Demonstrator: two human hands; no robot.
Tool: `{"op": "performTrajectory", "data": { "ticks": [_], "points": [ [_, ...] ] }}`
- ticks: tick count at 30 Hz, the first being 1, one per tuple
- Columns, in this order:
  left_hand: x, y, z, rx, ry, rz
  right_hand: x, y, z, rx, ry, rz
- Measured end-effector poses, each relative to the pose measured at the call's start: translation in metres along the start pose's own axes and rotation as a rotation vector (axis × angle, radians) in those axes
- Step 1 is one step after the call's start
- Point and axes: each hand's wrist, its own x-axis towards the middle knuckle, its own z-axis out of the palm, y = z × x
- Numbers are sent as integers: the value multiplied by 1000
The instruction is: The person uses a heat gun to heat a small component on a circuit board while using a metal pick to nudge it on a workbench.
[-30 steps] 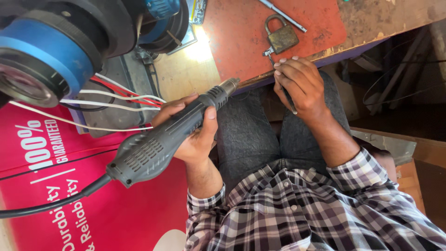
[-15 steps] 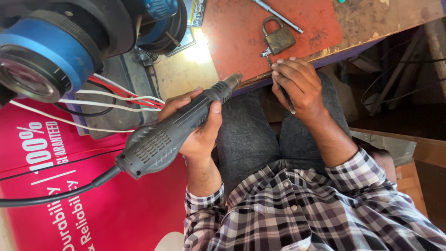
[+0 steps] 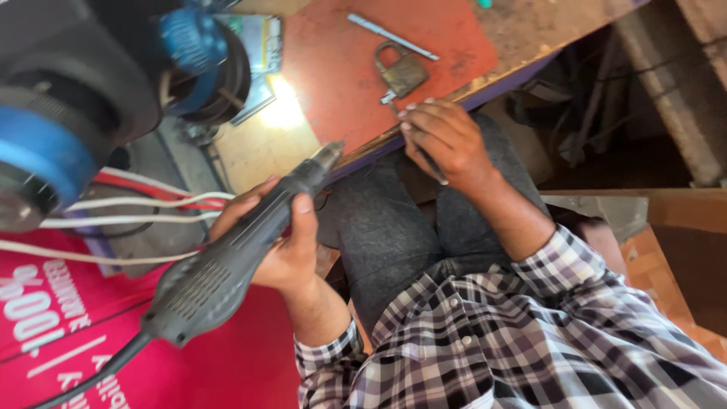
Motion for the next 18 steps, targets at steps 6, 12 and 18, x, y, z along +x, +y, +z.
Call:
{"op": "performTrajectory", "data": {
  "ticks": [6,12,18],
  "points": [
    [1,-2,-5,37,10,11,19,-6,-11,-11,-9,-8],
    [-1,-3,-9,48,25,-2,-6,4,1,-20,-6,-8],
    [1,-3,-9,60,19,7,-6,3,-1,-13,-10,5]
  ]
}}
